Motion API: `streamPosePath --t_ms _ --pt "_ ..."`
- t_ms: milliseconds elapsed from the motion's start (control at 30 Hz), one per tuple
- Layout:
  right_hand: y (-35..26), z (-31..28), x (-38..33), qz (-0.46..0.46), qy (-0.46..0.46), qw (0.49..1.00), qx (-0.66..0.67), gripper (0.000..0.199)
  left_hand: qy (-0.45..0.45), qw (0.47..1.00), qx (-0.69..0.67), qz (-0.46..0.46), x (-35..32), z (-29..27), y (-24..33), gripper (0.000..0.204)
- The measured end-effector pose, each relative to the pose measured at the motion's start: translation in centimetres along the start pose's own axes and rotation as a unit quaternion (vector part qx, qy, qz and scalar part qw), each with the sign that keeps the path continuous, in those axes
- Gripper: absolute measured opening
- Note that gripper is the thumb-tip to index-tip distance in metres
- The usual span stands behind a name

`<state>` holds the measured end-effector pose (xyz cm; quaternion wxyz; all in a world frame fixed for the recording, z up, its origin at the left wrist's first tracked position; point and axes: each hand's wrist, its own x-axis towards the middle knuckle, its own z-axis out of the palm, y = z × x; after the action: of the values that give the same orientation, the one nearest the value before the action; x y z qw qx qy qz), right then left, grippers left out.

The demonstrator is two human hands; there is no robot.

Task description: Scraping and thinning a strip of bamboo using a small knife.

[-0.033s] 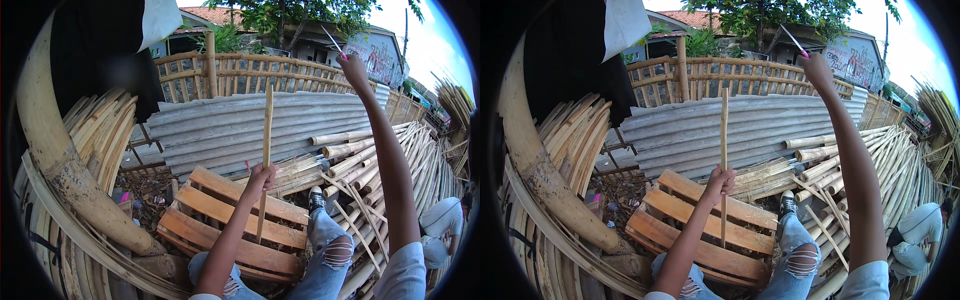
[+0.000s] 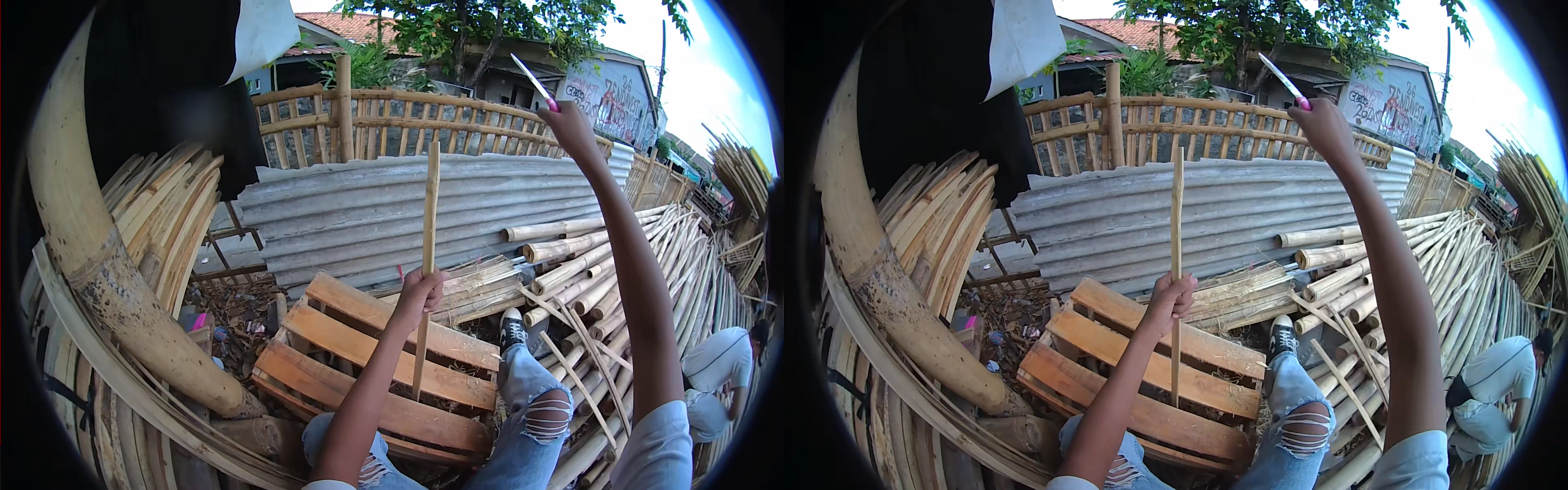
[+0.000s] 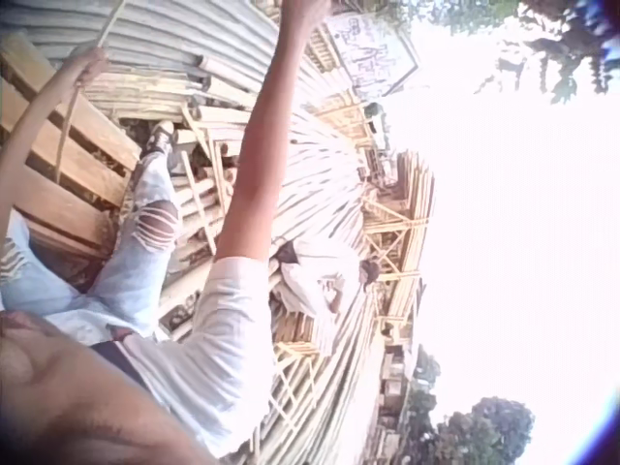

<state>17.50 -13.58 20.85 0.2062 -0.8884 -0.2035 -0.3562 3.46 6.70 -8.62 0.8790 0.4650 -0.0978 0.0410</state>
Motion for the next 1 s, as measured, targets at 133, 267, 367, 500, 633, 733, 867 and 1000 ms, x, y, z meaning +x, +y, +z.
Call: streamPosePath --t_ms 133,267,367,500,633,733,867,1000 --pt "-3.9 3.0 -9.1 -0.187 -0.137 0.973 -0.008 0.021 0.032 0.999 0.042 0.011 -0.1 1.0 0.3 0.024" --pt "-5.3 7.3 -13.1 -0.302 -0.164 0.935 -0.09 0.021 0.034 0.998 0.045 0.024 -0.6 3.0 0.1 0.028" --pt "-6.0 7.2 -12.1 -0.278 -0.168 0.94 -0.103 0.021 0.123 0.985 0.107 0.061 -1.0 3.5 0.3 0.028" --pt "-7.3 7.6 -11.2 -0.281 -0.209 0.93 -0.108 0.021 0.178 0.963 0.166 0.112 -1.0 2.8 -0.5 0.021" --pt "-8.1 7.6 -9.9 -0.245 -0.169 0.951 -0.086 0.022 0.229 0.92 0.262 0.179 -0.9 2.4 -0.8 0.023" --pt "-9.0 7.9 -11.6 -0.3 -0.201 0.927 -0.101 0.023 0.251 0.896 0.307 0.203 -1.2 2.6 -0.7 0.024" --pt "-9.0 7.2 -9.1 -0.225 -0.179 0.954 -0.084 0.025 0.258 0.894 0.314 0.186 -1.0 3.0 -0.2 0.028" --pt "-9.5 7.7 -11.5 -0.291 -0.239 0.918 -0.12 0.026 0.262 0.892 0.31 0.198 -0.9 2.5 -0.4 0.028"
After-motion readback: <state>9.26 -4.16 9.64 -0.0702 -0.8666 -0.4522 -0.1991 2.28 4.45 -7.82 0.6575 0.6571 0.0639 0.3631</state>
